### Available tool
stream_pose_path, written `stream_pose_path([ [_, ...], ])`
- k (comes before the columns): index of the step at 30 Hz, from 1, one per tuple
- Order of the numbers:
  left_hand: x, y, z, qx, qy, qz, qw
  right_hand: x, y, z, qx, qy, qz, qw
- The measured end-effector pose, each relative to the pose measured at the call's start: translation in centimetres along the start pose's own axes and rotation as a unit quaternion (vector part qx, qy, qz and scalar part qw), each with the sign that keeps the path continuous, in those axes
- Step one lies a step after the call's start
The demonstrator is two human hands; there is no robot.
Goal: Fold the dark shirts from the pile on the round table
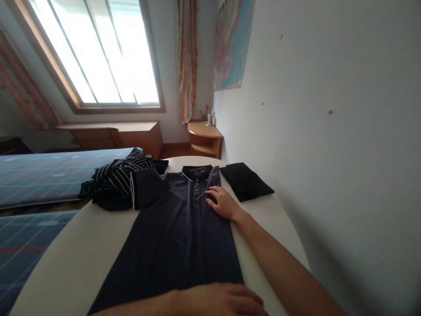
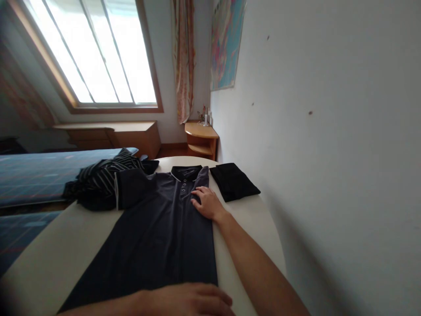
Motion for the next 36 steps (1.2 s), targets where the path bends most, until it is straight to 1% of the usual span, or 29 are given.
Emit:
stream_pose_path([
  [1,1.5,-1.5,-0.1,0.047,0.002,-0.032,0.998,-0.2,0.2,0.0,-0.002,-0.008,0.005,1.000],
  [2,2.9,-3.5,-0.4,0.120,0.008,-0.039,0.992,-0.4,0.4,0.0,-0.003,-0.013,0.009,1.000],
  [4,4.9,-7.1,-1.7,0.238,0.018,-0.008,0.971,-0.5,0.8,0.1,-0.003,-0.019,0.013,1.000],
  [6,5.5,-9.7,-3.2,0.303,0.013,0.025,0.953,-0.6,1.1,0.2,-0.002,-0.024,0.015,1.000],
  [8,4.9,-11.2,-4.4,0.340,-0.008,0.040,0.940,-0.6,1.3,0.4,-0.005,-0.031,0.014,0.999],
  [10,4.0,-11.8,-5.2,0.361,-0.031,0.040,0.931,-0.7,1.6,0.8,-0.021,-0.042,0.006,0.999],
  [12,3.4,-11.9,-5.5,0.373,-0.043,0.034,0.926,-0.9,2.1,1.4,-0.047,-0.058,-0.011,0.997],
  [15,3.1,-11.8,-5.7,0.383,-0.044,0.023,0.922,-1.3,3.1,2.9,-0.088,-0.092,-0.034,0.991],
  [18,3.2,-11.8,-5.7,0.386,-0.036,0.012,0.922,-1.7,3.9,4.8,-0.114,-0.111,-0.042,0.986],
  [20,3.2,-12.0,-5.8,0.389,-0.026,0.012,0.921,-1.9,4.5,6.2,-0.129,-0.111,-0.052,0.984],
  [22,3.5,-12.5,-6.0,0.401,-0.002,0.018,0.916,-1.9,4.9,7.6,-0.141,-0.100,-0.075,0.982],
  [24,3.8,-13.1,-6.3,0.421,0.035,0.034,0.906,-1.4,5.2,9.0,-0.145,-0.071,-0.111,0.981],
  [27,4.2,-14.0,-7.1,0.456,0.078,0.074,0.883,0.1,5.8,10.9,-0.151,-0.023,-0.150,0.977],
  [29,4.0,-14.5,-7.6,0.483,0.079,0.091,0.868,1.2,6.7,12.1,-0.164,-0.017,-0.160,0.973],
  [32,3.4,-14.9,-8.1,0.513,0.060,0.083,0.852,2.3,8.2,13.7,-0.181,-0.034,-0.169,0.968],
  [36,3.1,-15.0,-8.1,0.531,0.038,0.063,0.844,2.6,9.6,15.4,-0.174,-0.068,-0.158,0.970],
])
Point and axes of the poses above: each hand's wrist, its own z-axis towards the middle knuckle, its own x-axis out of the back of the hand, y = z × x, the point moved 6 cm from there along z, towards the middle knuckle, and after that the axes turned 8 degrees about z, right-handed, at the moved point
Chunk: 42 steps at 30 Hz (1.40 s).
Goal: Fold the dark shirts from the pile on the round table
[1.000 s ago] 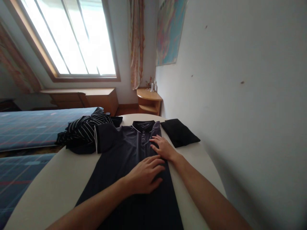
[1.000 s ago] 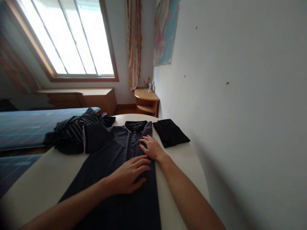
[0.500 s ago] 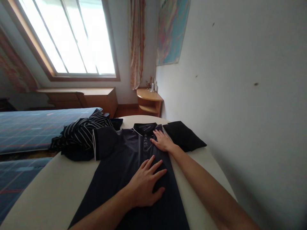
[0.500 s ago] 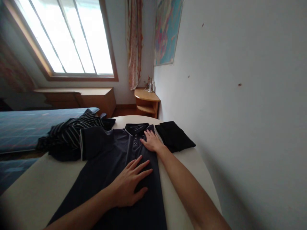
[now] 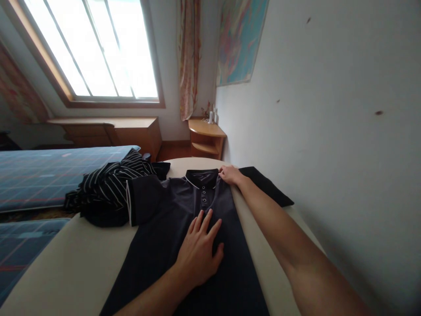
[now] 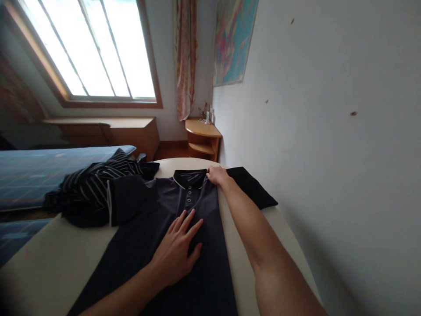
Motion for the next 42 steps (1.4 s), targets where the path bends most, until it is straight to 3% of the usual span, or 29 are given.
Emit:
stream_pose_path([
  [6,0.2,0.3,0.1,0.015,-0.031,-0.002,0.999,-0.5,-0.8,0.1,0.072,0.031,0.019,0.997],
  [14,0.2,0.1,0.1,0.017,-0.020,-0.004,1.000,-0.7,-1.8,-2.5,0.040,0.135,-0.003,0.990],
  [17,0.2,0.1,0.1,0.015,-0.020,0.002,1.000,-1.4,-2.4,-3.1,0.003,0.117,0.011,0.993],
  [25,0.1,0.3,0.1,0.016,-0.023,0.013,1.000,-5.7,-2.0,-4.3,-0.076,0.042,0.041,0.995],
  [31,0.1,0.4,0.1,0.015,-0.014,0.017,1.000,-4.5,-2.5,-5.2,-0.057,0.056,0.057,0.995],
  [37,-0.1,0.8,0.4,0.031,0.001,0.022,0.999,-2.5,-2.4,-8.9,-0.014,0.104,0.078,0.991],
  [42,-0.8,1.4,0.8,0.053,0.021,0.035,0.998,-1.6,-2.6,-11.7,0.048,0.091,0.080,0.991],
])
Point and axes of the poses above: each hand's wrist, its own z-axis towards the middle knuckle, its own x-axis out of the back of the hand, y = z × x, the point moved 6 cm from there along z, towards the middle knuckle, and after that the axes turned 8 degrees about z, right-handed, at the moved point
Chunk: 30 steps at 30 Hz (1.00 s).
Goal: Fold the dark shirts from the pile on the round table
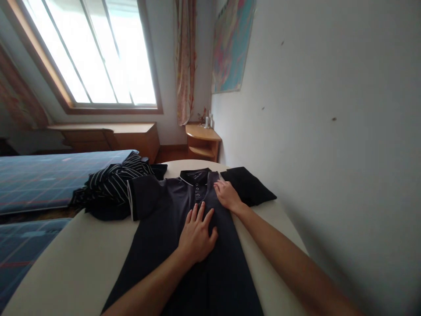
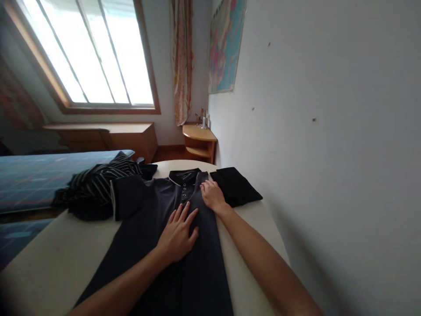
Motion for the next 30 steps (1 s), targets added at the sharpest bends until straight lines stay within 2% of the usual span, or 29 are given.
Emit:
stream_pose_path([
  [4,-0.4,1.2,0.3,0.019,0.009,0.008,1.000,0.1,-0.9,-1.7,0.009,0.001,0.010,1.000],
  [7,-0.5,2.1,0.4,0.033,0.008,0.009,0.999,-0.4,-1.5,-2.8,-0.011,0.023,0.035,0.999],
  [12,-0.2,1.9,0.6,0.019,0.005,-0.006,1.000,-1.7,-1.9,-4.4,-0.051,0.035,0.055,0.997],
  [18,1.2,-0.9,1.7,-0.065,0.029,-0.054,0.996,-2.5,-2.3,-4.1,-0.062,0.001,0.036,0.997],
  [22,2.3,-3.2,2.3,-0.104,0.049,-0.029,0.993,-1.9,-2.8,-3.0,-0.092,0.002,0.025,0.995],
  [24,2.5,-4.5,2.5,-0.086,0.060,0.004,0.994,-1.6,-3.1,-2.5,-0.113,0.012,0.025,0.993],
  [26,2.3,-6.1,2.4,-0.038,0.065,0.030,0.997,-1.6,-3.6,-2.4,-0.131,0.028,0.023,0.991],
  [30,1.0,-8.2,2.1,0.052,0.028,0.050,0.997,-2.0,-4.4,-3.0,-0.137,0.080,0.017,0.987],
])
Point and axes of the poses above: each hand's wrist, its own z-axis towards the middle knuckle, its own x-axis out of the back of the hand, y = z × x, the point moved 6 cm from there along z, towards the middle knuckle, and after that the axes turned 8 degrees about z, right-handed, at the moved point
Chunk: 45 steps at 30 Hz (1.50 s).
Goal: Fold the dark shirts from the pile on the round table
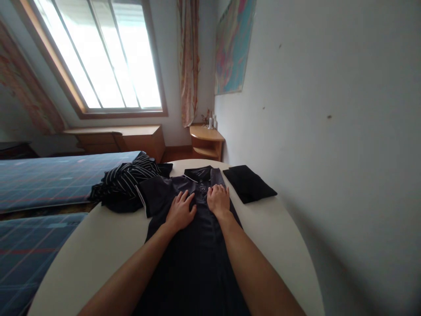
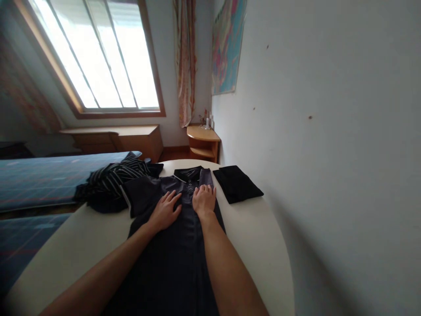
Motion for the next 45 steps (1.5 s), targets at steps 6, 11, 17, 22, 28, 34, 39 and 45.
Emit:
stream_pose_path([
  [6,-0.9,0.2,-0.2,0.022,-0.035,0.024,0.999,-0.6,0.1,-0.7,0.043,-0.038,0.025,0.998],
  [11,-1.2,1.2,-0.7,0.023,-0.044,0.023,0.999,-0.1,0.8,-1.3,0.056,-0.059,0.017,0.997],
  [17,-0.9,2.5,-1.3,0.013,-0.071,0.008,0.997,0.2,2.6,-1.6,0.052,-0.076,-0.002,0.996],
  [22,-0.2,0.7,-1.4,0.031,-0.058,-0.001,0.998,0.0,3.4,-0.9,0.043,-0.099,-0.033,0.994],
  [28,2.0,-4.6,-2.0,0.087,0.099,-0.038,0.991,0.5,1.7,1.2,0.017,-0.101,-0.082,0.991],
  [34,5.7,-11.4,-4.3,0.237,0.319,-0.065,0.915,0.9,0.8,1.5,0.008,0.014,-0.069,0.997],
  [39,4.3,-14.3,-5.0,0.383,0.300,-0.116,0.866,0.6,1.4,1.6,0.060,-0.004,-0.007,0.998],
  [45,3.6,-14.2,-5.1,0.408,0.286,-0.158,0.853,-0.1,-1.3,0.3,0.167,-0.062,0.040,0.983],
])
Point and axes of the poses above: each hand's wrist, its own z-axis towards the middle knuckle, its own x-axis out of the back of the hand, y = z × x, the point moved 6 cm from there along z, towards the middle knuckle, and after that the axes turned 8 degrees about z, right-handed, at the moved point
